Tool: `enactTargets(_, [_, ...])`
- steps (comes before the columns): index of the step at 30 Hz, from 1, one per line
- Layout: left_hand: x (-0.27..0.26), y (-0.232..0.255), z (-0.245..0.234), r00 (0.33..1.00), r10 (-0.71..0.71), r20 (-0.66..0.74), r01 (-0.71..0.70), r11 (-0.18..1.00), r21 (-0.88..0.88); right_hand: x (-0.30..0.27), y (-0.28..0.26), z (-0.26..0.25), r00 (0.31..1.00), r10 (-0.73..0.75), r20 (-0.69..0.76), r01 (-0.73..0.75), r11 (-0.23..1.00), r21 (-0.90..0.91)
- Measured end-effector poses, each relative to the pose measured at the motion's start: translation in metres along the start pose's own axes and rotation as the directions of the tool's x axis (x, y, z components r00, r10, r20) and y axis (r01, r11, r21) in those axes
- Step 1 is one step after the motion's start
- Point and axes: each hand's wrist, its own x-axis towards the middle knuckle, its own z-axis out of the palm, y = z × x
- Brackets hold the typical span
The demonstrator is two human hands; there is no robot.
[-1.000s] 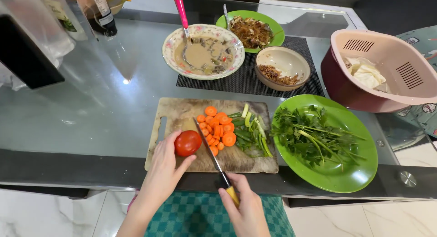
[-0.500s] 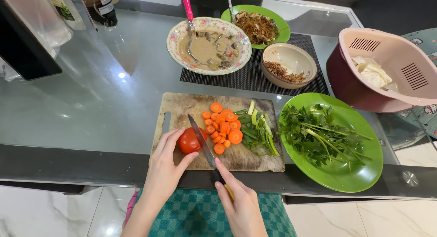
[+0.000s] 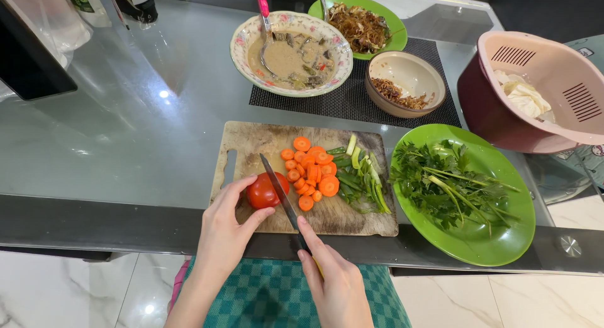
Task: The person slices a carrot into rounds on a wooden cutting board using a knife, then cuts a tomato into wedges.
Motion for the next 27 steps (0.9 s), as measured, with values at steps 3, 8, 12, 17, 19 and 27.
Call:
enactTargets(3, [0.001, -0.001, -0.001, 1.0, -0.021, 0.004, 0.021, 1.0, -0.007, 0.0, -0.002, -0.001, 1.0, -0.014, 0.001, 0.014, 1.0, -0.007])
enactTargets(8, [-0.001, -0.002, 0.0, 0.999, -0.038, 0.004, 0.038, 0.999, -0.033, -0.003, -0.01, 0.002, 0.999, -0.033, -0.015, 0.029, 0.979, -0.202])
enactTargets(12, [-0.001, -0.003, 0.001, 1.0, 0.001, -0.008, -0.001, 0.999, -0.049, 0.001, -0.023, -0.004, 1.0, 0.009, 0.018, -0.003, 0.957, -0.29])
enactTargets(17, [-0.001, -0.005, 0.001, 1.0, 0.024, -0.011, -0.024, 0.998, -0.054, 0.008, -0.039, -0.013, 0.994, 0.054, 0.098, -0.006, 0.899, -0.438])
enactTargets(19, [-0.001, -0.004, 0.001, 0.999, 0.029, -0.013, -0.03, 0.998, -0.049, 0.011, -0.042, -0.018, 0.991, 0.05, 0.122, 0.009, 0.896, -0.444])
enactTargets(27, [-0.002, -0.002, 0.0, 1.0, -0.006, -0.002, 0.006, 0.998, -0.066, 0.02, -0.051, -0.029, 0.982, -0.069, 0.174, 0.139, 0.89, -0.435])
